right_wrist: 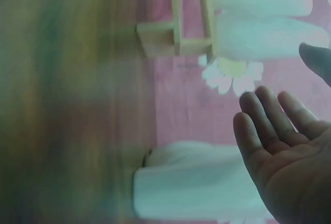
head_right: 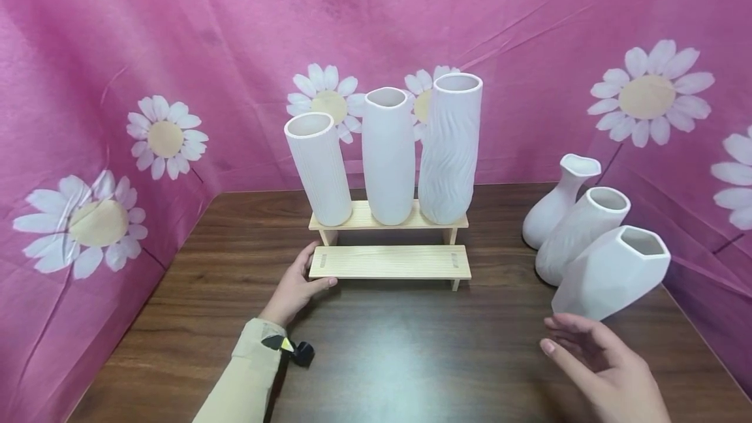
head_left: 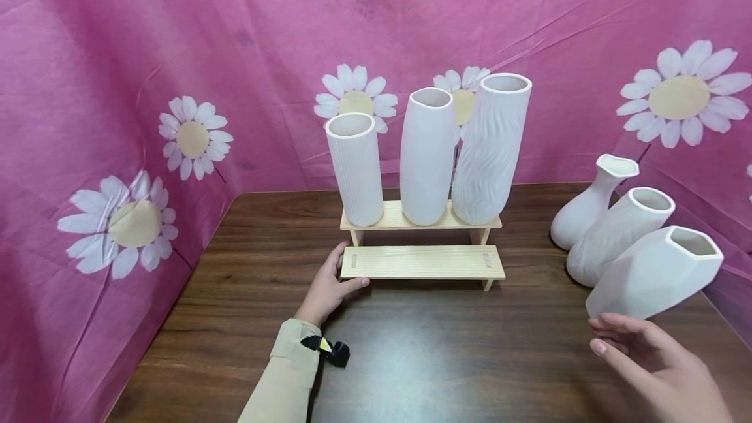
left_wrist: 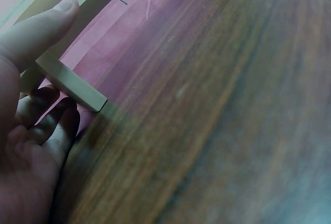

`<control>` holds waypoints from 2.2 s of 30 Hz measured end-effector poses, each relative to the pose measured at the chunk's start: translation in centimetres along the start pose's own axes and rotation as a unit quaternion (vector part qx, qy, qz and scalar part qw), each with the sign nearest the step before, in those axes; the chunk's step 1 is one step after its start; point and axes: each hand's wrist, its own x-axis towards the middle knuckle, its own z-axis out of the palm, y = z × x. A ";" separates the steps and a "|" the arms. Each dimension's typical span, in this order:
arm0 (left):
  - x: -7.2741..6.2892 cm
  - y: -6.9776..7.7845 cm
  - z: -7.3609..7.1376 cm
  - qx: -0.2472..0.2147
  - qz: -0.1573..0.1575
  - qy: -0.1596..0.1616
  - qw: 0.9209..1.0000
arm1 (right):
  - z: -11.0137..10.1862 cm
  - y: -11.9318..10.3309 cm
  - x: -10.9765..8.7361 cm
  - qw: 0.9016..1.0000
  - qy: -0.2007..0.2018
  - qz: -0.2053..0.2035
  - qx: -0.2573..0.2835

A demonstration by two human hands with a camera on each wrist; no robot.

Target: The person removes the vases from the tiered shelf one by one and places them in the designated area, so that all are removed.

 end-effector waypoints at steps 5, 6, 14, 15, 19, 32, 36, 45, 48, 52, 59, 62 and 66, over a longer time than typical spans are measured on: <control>0.0 0.1 0.0 0.001 0.009 -0.001 1.000 | 0.9 -2.2 1.4 1.000 0.004 -0.012 -0.020; 0.0 0.0 0.0 0.001 0.011 -0.002 1.000 | 1.1 -2.6 1.7 1.000 0.005 -0.013 -0.021; 0.0 0.0 0.0 0.003 0.014 -0.002 1.000 | 3.2 -3.4 4.2 1.000 0.023 0.006 0.016; 0.0 0.0 0.1 0.003 0.013 -0.002 1.000 | 3.3 -3.3 4.6 0.999 0.026 0.007 0.032; 0.0 0.1 0.1 0.000 0.013 -0.004 1.000 | 4.1 -3.3 6.0 0.992 0.034 -0.001 0.120; -0.8 2.5 0.0 0.017 -0.004 -0.013 1.000 | 6.0 -3.3 11.8 0.971 0.034 0.005 0.236; -0.7 2.5 -0.1 0.012 -0.008 -0.015 1.000 | 6.5 -3.6 13.7 0.973 0.036 0.006 0.230; 0.1 -0.3 0.0 -0.001 0.007 -0.002 1.000 | 8.2 -4.9 17.1 0.982 0.071 0.011 0.175; 0.2 -0.3 -0.1 -0.005 0.011 -0.004 1.000 | 8.5 -5.3 18.1 0.990 0.062 0.027 0.127; 0.1 -0.1 -0.2 -0.002 0.014 -0.004 1.000 | 9.0 -5.8 19.2 0.993 0.045 0.038 0.106; 0.0 0.0 -0.2 0.006 0.013 -0.003 1.000 | 9.9 -6.4 20.5 0.994 0.042 0.043 0.088; 0.1 -0.1 -0.2 -0.001 0.012 -0.005 1.000 | 10.3 -6.5 20.8 0.996 0.044 0.046 0.057; 0.2 -0.2 -0.1 -0.004 0.011 -0.005 1.000 | 10.4 -6.5 21.0 0.997 0.061 0.054 0.017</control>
